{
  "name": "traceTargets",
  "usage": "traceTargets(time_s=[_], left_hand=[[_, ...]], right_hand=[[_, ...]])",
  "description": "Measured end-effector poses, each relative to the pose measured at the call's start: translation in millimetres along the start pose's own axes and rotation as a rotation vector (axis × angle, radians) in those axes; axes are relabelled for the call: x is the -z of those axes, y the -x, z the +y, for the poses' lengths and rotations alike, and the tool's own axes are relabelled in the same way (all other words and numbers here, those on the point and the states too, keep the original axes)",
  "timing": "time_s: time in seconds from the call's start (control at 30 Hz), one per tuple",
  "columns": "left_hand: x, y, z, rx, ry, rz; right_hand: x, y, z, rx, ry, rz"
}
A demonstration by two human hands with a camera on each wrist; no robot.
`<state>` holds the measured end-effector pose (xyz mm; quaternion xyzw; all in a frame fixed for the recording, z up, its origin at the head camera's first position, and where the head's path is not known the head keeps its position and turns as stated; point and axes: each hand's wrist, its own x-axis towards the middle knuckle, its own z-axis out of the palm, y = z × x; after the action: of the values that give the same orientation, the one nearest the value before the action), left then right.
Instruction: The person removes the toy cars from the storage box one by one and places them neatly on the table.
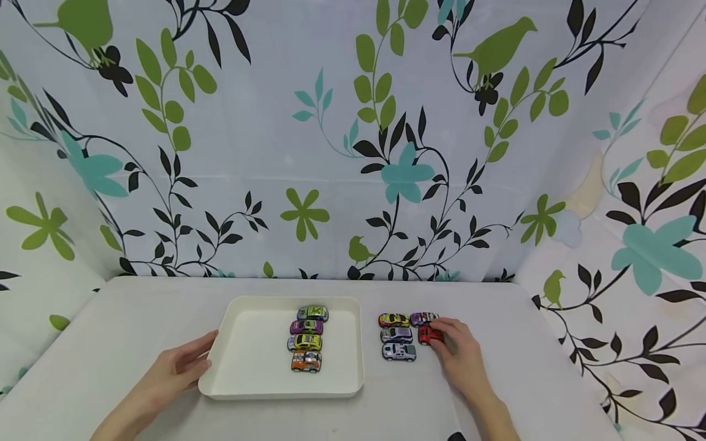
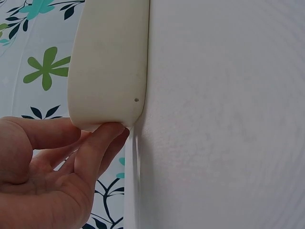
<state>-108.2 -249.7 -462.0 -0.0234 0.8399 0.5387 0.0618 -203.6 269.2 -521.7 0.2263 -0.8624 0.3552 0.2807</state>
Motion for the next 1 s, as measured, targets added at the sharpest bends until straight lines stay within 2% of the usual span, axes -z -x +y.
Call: traceTargets(time_s=[0.23,0.43,1.0], left_hand=[[0.7,0.6,1.1,0.010,0.033,-0.003],[0.3,0.7,0.2,0.019,0.028,0.003],[0.5,1.1,-3.5,-0.029,0.048,-0.012]], right_hand=[[1.2,-3.8,-2.9,-0.087,-0.041,0.023],[2.5,-2.3,-5.0,-0.178,0.000,0.009],[5.1,1.3,-8.5,-0.283,-0.008,0.058]])
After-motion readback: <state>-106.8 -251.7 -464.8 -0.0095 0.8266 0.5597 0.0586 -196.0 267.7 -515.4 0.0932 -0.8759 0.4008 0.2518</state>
